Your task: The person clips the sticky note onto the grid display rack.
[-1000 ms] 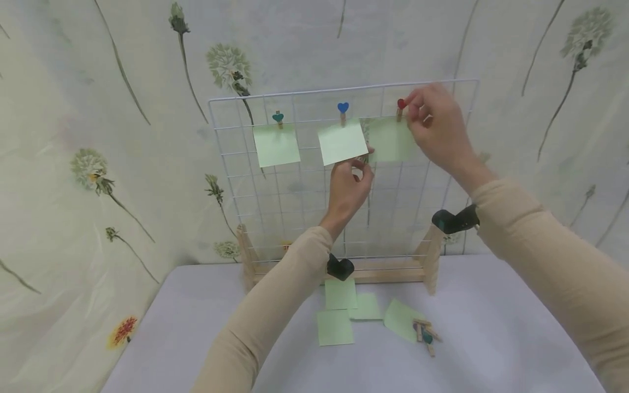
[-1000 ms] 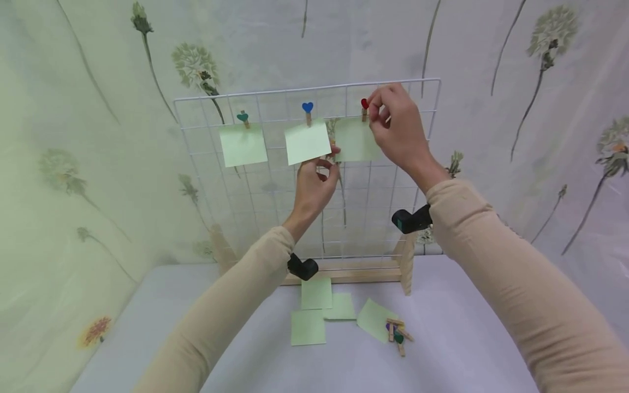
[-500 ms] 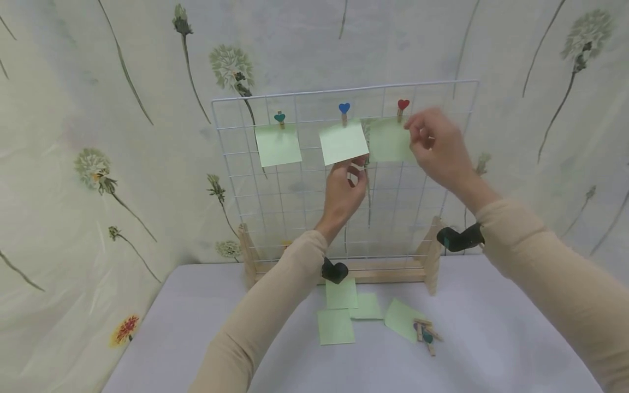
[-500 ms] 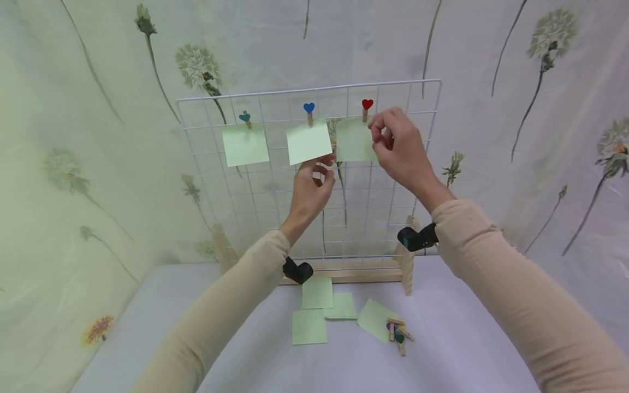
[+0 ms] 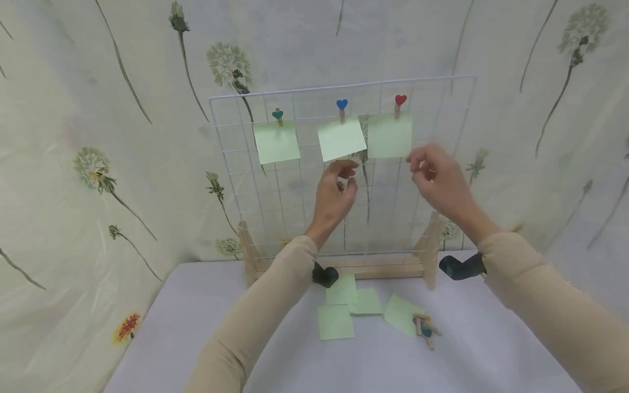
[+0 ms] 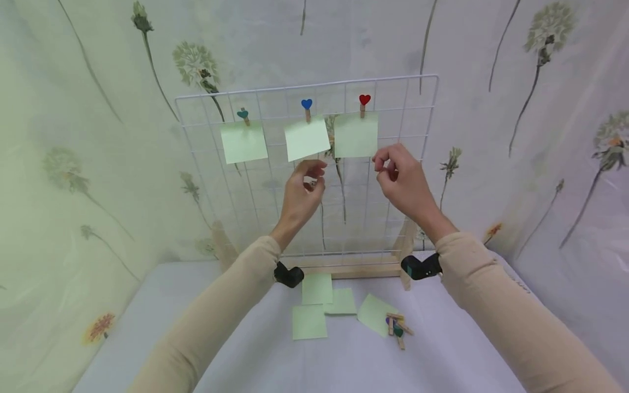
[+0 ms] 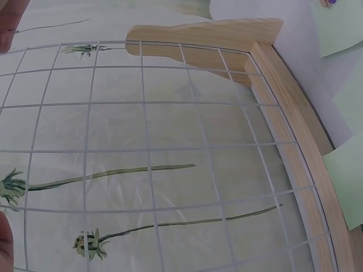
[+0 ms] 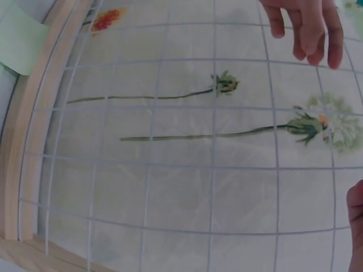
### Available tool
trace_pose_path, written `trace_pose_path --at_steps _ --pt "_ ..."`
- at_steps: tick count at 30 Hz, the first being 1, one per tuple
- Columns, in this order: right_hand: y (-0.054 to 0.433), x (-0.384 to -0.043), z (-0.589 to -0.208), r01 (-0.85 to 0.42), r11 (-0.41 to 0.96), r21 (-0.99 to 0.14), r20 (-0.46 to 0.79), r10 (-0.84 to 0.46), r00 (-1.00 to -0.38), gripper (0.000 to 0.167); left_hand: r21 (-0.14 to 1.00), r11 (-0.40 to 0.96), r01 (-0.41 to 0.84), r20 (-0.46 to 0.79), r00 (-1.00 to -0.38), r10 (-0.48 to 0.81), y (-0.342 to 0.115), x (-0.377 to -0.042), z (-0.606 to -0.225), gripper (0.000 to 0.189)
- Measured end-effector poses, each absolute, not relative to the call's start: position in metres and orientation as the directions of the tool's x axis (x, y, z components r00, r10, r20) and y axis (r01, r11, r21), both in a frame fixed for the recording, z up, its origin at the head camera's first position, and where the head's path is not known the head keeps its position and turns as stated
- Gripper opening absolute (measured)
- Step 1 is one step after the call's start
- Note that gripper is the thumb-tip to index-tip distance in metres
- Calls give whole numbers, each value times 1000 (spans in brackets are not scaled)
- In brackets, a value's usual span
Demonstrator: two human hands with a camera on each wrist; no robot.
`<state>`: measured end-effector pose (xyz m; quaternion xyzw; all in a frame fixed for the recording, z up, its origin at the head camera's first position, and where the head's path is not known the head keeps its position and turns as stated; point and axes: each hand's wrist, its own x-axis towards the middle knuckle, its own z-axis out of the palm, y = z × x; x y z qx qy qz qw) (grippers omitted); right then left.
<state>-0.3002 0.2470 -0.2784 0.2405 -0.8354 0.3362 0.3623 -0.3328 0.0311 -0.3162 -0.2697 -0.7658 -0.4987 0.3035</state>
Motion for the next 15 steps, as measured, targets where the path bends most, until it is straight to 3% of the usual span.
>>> trace_pose_path --at_steps 9,15 --pt "253 -287 -311 -664 601 -445 750 -155 -643 19 656 365 660 679 -728 95 22 -328 -331 32" --pt "254 -273 -335 -602 628 -493 674 -161 -721 20 723 345 598 586 -796 152 16 -320 -339 35"
